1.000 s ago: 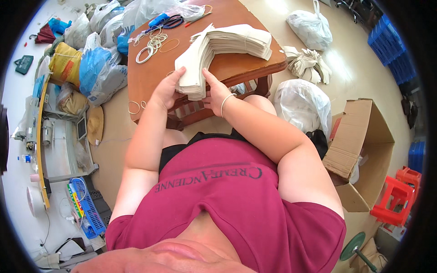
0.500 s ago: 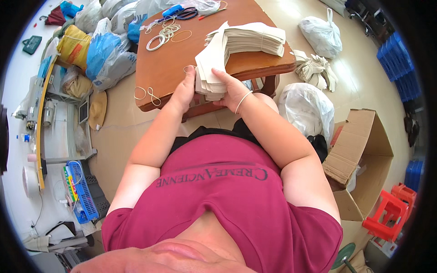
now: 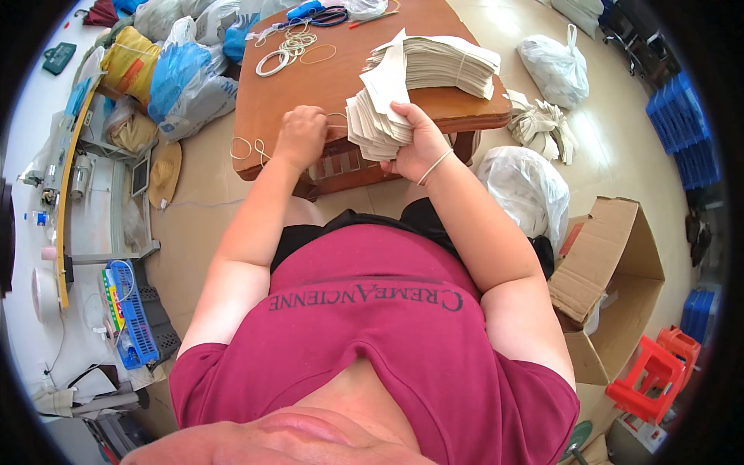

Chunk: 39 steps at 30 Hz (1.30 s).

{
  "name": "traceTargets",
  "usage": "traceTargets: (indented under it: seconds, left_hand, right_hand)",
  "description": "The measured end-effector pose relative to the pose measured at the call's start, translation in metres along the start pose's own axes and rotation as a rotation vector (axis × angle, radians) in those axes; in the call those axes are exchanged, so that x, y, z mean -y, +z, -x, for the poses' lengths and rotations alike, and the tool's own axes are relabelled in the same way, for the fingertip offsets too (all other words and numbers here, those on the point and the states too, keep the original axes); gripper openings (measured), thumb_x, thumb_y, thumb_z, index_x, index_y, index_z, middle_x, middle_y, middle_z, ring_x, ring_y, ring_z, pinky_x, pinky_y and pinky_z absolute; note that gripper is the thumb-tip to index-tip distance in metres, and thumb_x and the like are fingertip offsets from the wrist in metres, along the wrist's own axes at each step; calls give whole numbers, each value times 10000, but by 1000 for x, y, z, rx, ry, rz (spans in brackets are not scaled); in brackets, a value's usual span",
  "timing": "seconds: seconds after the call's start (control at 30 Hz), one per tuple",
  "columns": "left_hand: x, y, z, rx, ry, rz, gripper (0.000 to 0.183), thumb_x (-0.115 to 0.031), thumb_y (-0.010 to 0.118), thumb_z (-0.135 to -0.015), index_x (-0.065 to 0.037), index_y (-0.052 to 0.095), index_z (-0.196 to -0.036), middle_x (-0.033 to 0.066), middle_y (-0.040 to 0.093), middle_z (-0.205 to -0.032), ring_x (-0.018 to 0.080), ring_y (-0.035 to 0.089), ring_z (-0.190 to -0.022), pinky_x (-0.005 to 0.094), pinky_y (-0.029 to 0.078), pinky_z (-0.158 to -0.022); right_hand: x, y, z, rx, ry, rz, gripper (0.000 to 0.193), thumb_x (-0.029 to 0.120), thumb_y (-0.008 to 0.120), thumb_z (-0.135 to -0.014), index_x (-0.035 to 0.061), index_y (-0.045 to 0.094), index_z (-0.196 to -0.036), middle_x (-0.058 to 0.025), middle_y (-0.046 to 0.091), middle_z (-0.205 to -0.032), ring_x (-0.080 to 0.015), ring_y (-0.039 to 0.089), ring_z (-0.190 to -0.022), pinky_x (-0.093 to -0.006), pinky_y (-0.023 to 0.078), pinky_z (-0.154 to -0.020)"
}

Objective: The person removes rubber bands from bundles of shoe parts, marks each piece with a pen, and bundles new fabric pieces together using rubber bands.

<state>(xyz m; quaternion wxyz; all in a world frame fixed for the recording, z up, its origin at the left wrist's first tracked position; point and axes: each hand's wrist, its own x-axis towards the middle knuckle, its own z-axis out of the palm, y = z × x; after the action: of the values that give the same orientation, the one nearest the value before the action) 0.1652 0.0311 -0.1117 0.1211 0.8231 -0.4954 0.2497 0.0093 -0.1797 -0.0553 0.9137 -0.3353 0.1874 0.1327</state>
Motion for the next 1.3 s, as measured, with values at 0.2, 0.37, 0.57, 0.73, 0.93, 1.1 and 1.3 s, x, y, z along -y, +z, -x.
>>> traceTargets:
  seconds: [0.2,0.37,0.57,0.73,0.93,1.1,1.3]
  left_hand:
    - [76,-42,27,14,-393,-177,79,-165,654,-809,-118,683,-866,59,659,-942,260,614,-922,426,491,-784]
    - [91,-62,51,144,-634,-70,153,-144,604,-864,-107,725,-952,120,692,-943,291,654,-891,394,515,-785]
    - [8,-38,20,49,-783,925,367,-296,530,-983,-25,619,-1214,126,660,-1154,205,621,-1029,317,486,-852]
    - [-62,-14,-21,22,-808,1245,677,-466,389,-1014,76,351,-1419,206,468,-1403,291,407,-1335,335,295,-1113]
    - [-111,-24,-39,54,-929,1717,671,-519,227,-1026,-13,293,-1462,136,408,-1454,258,397,-1335,382,331,-1107]
    - [-101,-32,-37,-13,-882,2237,676,-571,173,-1008,-88,327,-1455,104,458,-1411,256,457,-1289,435,402,-1061]
    - [-101,-32,-33,124,-1026,1794,574,-482,223,-1023,-122,330,-1456,71,492,-1379,225,448,-1281,440,393,-1036]
  right_hand:
    - [-5,-9,-4,5,28,69,454,481,598,-830,184,582,-1173,-5,652,-1067,-179,583,-956,-350,387,-731]
    - [-11,-9,-8,2,44,138,511,488,618,-843,153,560,-1224,-50,657,-1092,-233,614,-991,-393,457,-751]
    - [-15,-7,0,-29,21,147,699,635,507,-872,128,501,-1353,-113,594,-1269,-321,552,-1147,-522,396,-952]
    - [2,-14,-3,65,119,44,826,727,346,-879,88,473,-1387,-139,522,-1366,-349,479,-1234,-583,316,-1016]
    - [-8,7,-22,-140,49,239,659,638,410,-926,166,471,-1383,-106,507,-1384,-309,456,-1269,-613,303,-1007]
    - [-5,31,-11,-170,78,324,680,632,466,-912,150,463,-1391,-98,516,-1371,-278,481,-1246,-498,380,-999]
    - [-7,9,-15,-112,-2,223,729,678,494,-871,139,492,-1363,-101,556,-1317,-262,506,-1216,-488,410,-975]
